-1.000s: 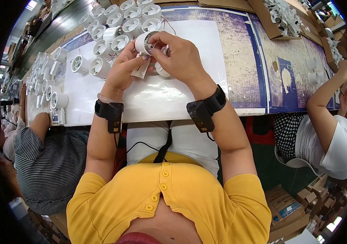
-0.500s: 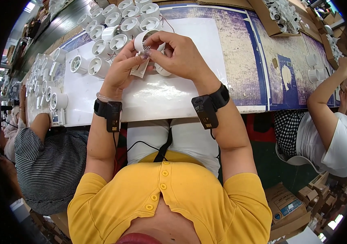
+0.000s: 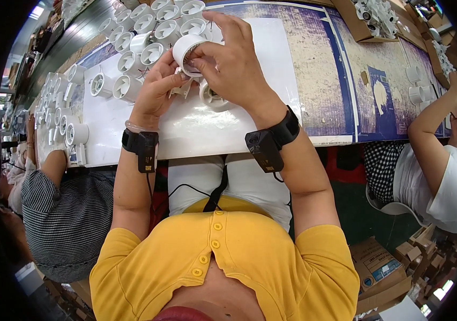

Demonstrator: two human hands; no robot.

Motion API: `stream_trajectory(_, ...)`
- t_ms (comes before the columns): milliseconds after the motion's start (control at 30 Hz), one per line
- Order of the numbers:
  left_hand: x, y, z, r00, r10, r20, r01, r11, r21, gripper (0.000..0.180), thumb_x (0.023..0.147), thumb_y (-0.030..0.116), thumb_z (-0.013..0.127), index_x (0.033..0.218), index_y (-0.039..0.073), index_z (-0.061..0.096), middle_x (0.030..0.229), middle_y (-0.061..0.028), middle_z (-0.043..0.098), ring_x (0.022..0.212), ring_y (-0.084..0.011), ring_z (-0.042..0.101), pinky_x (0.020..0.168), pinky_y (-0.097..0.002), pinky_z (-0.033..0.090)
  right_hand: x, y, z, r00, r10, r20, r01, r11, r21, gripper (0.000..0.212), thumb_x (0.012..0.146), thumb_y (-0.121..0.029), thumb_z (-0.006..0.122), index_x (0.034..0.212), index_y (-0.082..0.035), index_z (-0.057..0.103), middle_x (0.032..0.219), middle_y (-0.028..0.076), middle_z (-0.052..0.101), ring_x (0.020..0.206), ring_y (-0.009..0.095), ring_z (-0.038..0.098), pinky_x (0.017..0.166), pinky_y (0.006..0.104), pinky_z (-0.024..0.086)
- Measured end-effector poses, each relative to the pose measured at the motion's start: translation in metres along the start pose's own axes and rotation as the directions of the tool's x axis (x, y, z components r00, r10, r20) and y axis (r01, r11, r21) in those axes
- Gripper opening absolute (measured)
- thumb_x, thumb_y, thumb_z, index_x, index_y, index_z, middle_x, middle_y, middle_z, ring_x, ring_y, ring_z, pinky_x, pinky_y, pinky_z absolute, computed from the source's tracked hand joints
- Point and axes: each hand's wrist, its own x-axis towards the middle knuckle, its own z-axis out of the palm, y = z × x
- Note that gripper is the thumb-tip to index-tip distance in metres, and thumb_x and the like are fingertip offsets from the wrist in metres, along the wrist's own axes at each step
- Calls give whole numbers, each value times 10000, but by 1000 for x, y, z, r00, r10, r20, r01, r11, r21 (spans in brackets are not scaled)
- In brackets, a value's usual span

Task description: The person picks up a white plastic housing and a fan unit, fitting the fan into the housing by hand. They thread wires through the casing, snap a plastic cover onto the assembly, and place the completed unit on the table before starting another.

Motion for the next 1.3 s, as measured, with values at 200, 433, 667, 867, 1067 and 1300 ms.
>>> stream_trajectory(200, 1, -2, 0, 1000, 11, 20, -11, 1000, 23, 672, 762, -41, 555, 1388, -9, 312, 1227, -122, 523, 1100, -202, 556, 867, -339, 523, -4, 4, 2, 992, 36, 117, -48, 994, 100, 117, 755, -90, 718, 868, -59, 719, 1352, 99, 468, 1253, 313, 369, 971, 386, 385)
stream_trajectory(433, 1, 0, 0, 1000, -3, -10, 4, 996, 93, 610, 733, 2, 477, 1336, -11, 384, 1186, -111, 549, 1012, -182, 588, 793, -289, 528, -5, 3, 3, 980, 68, 186, -93, 987, 130, 119, 764, -95, 713, 873, -49, 720, 1338, 83, 486, 1251, 296, 375, 981, 381, 391)
stream_trajectory(667, -1, -1, 5, 999, -7, -48, 10, 998, 70, 581, 727, -10, 461, 1307, 10, 426, 1156, -99, 559, 958, -174, 587, 756, -284, 528, -6, 0, 6, 973, 128, 190, -159, 974, 161, 108, 781, -116, 708, 860, -44, 717, 1309, 77, 510, 1242, 282, 388, 973, 370, 416)
stream_trajectory(867, -2, -2, 2, 998, -27, -58, 30, 998, 50, 592, 737, -23, 451, 1327, 10, 405, 1171, -92, 546, 951, -170, 581, 726, -294, 530, -8, 1, 11, 956, 186, 227, -229, 957, 180, 109, 796, -135, 703, 854, -44, 719, 1294, 75, 524, 1225, 277, 409, 927, 348, 452)
stream_trajectory(1067, 0, -1, 3, 997, -59, -46, 61, 997, 52, 587, 765, -32, 438, 1347, 8, 378, 1188, -92, 534, 954, -159, 574, 710, -300, 533, -7, 2, 5, 934, 232, 270, -286, 940, 184, 138, 801, -170, 710, 855, -43, 721, 1294, 74, 528, 1205, 261, 431, 903, 332, 463)
stream_trajectory(1300, 0, -4, -1, 998, -48, -47, 50, 998, 35, 566, 769, -31, 471, 1328, 7, 393, 1118, -84, 552, 923, -156, 588, 689, -284, 540, -9, 5, 11, 913, 275, 300, -347, 911, 222, 148, 798, -181, 715, 863, -49, 724, 1302, 67, 530, 1141, 231, 477, 904, 320, 450)
